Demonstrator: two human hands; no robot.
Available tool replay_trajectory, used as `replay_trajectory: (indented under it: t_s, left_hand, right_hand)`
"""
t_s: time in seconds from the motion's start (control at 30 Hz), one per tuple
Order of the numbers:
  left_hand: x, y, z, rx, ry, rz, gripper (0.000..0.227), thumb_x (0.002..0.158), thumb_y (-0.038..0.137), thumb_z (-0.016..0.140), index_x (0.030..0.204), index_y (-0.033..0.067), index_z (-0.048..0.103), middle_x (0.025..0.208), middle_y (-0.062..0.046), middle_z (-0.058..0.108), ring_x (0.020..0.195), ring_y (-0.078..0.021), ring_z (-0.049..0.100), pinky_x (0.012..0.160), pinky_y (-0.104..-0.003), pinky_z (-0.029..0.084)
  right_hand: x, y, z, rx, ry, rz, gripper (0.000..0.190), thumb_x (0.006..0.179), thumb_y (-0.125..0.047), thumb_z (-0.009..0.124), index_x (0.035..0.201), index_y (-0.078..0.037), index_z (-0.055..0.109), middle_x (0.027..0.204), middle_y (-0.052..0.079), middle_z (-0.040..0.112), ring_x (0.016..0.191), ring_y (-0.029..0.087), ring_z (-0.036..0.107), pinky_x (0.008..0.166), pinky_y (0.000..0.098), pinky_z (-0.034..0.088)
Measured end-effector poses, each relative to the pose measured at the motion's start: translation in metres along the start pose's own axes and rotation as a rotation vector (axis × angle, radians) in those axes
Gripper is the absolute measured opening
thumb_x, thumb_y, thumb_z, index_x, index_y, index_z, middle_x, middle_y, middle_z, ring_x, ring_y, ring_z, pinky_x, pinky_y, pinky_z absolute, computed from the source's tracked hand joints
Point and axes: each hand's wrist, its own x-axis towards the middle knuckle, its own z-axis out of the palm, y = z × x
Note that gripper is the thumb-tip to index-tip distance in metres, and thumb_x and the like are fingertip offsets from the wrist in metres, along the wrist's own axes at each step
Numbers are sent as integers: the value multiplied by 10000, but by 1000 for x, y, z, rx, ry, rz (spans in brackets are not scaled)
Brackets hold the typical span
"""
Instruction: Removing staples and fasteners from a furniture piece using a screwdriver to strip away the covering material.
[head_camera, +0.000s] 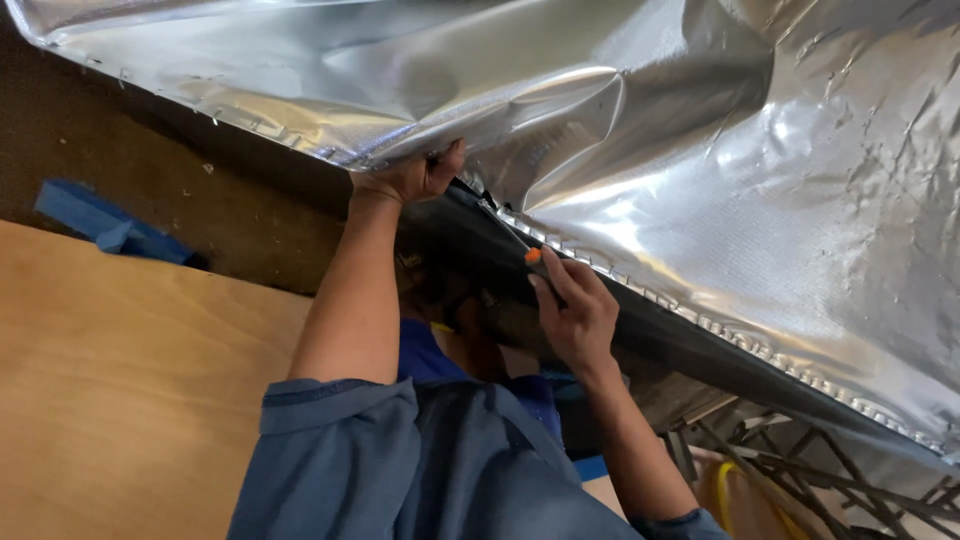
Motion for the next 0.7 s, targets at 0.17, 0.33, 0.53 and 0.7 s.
replay_trajectory:
  t_s: [0.17,0.33,0.53,0.7]
  left_hand:
    - [-6,-4,-9,-49,46,82,658,882,763,466,1117,199,711,1053,-232,718,1154,-378,609,1039,-486,446]
    - [-6,22,-39,-150,19,141,603,949,626,514,1131,66,646,1045,-329,672,1145,-398,611,1006,-457,511]
    - [-2,8,-6,-143,-4,50,579,895,686,535,1054,153,696,991,-233,717,1114,-350,645,1013,-465,488]
    - [-2,0,-18,-89,-61,50,632,900,715,484,1140,159,665,1093,-208,706,1177,-324,613,1069,-452,442]
  right_hand:
    - [-1,7,1,-22,-94,186,290,895,-228,751,1180,-177,760,874,90,726,726,319,695,612,364,542]
    - [-30,44,20,1650,-417,1566,460,1005,-477,510,1280,-112,558,650,33,411,364,76,320,286,147,282]
    - [-45,8,-4,409,-213,719,259,979,-273,635,1150,-128,764,976,172,756,962,154,609,841,367,534]
    - [-2,-8,-43,170,-259,551,314,966,-230,653,1270,-181,713,871,104,745,796,229,696,730,335,534]
